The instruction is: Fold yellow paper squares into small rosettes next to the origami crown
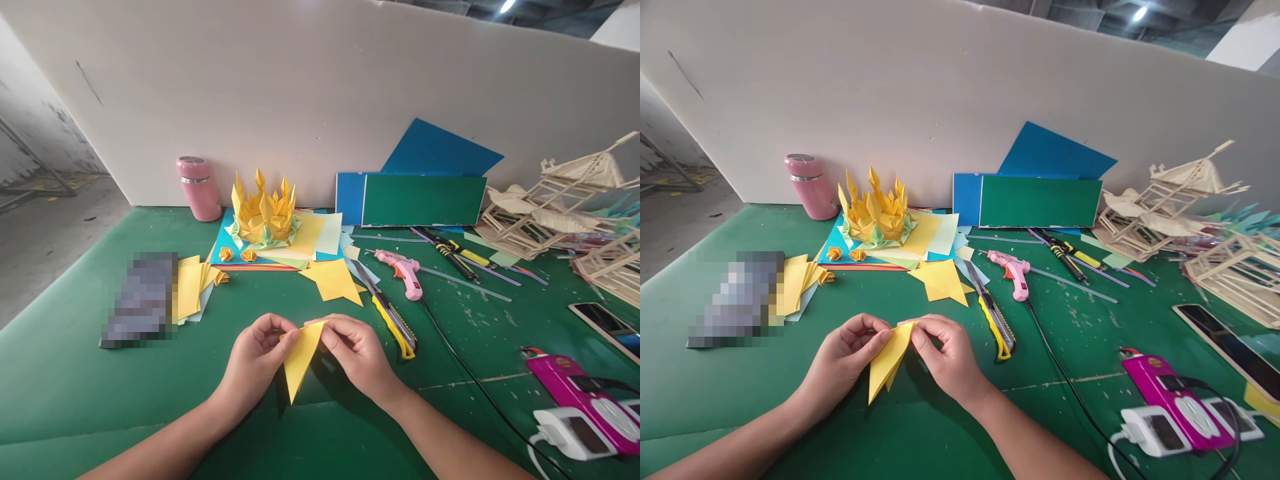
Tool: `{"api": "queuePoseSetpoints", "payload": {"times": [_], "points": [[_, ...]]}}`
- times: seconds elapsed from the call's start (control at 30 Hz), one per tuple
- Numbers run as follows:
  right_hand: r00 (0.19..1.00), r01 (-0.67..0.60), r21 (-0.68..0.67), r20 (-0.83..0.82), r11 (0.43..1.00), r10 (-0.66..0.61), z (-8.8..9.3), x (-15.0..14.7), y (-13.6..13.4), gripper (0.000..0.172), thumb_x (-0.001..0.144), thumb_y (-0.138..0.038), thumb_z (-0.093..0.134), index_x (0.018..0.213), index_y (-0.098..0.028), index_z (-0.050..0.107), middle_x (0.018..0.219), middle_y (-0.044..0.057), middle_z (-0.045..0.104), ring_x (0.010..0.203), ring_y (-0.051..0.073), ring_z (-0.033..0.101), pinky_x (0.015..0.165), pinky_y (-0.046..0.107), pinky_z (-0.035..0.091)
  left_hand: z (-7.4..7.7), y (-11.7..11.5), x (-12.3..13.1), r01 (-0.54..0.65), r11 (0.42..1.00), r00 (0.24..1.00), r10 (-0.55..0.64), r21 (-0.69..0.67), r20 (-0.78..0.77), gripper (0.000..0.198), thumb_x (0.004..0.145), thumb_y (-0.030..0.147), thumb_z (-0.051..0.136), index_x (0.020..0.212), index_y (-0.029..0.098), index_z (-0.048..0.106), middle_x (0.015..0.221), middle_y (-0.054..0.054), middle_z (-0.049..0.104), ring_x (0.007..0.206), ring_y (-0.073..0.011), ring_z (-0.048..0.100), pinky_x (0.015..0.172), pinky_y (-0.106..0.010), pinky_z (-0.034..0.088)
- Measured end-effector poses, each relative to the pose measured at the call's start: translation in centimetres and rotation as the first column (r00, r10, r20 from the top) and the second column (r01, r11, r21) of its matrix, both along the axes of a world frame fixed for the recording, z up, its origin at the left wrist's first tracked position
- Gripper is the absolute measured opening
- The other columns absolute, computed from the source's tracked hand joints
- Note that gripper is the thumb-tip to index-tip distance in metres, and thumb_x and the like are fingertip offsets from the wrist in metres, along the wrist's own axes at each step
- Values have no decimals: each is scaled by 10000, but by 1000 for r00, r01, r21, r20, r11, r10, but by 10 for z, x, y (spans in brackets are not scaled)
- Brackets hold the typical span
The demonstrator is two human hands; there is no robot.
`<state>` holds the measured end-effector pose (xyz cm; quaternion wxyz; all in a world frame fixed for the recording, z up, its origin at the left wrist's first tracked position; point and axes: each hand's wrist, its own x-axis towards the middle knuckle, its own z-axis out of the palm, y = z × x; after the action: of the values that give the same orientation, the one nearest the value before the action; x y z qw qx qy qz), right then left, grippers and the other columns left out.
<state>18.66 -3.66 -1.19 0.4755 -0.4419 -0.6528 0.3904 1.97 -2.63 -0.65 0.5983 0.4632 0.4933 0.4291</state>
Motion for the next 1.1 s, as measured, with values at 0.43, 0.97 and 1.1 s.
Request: {"api": "queuePoseSetpoints", "payload": {"times": [0.43,0.97,1.1], "points": [[999,41,-35,-26,999,-41,-1,-1,0,234,848,-362,576,811,-200,741,812,72,728,734,199,658,661,295,542,0,0,0,15,1000,1000,-15,4,0,236,625,366,745,629,181,599,615,20,618,556,-114,565,536,-210,457],[983,30,-197,-172,980,-65,-2,-2,1,240,784,-407,627,715,-181,671,636,17,632,570,141,560,525,241,479,-3,-2,0,46,993,997,-40,109,-60,85,694,242,689,681,190,622,670,25,633,627,-111,603,606,-200,498],[983,24,-203,-173,979,-60,-2,-1,1,247,781,-399,627,681,-174,649,612,3,589,554,126,521,516,230,452,-5,-2,-1,48,986,994,-32,159,-104,68,714,246,659,684,196,623,669,22,640,632,-119,610,611,-207,507]]}}
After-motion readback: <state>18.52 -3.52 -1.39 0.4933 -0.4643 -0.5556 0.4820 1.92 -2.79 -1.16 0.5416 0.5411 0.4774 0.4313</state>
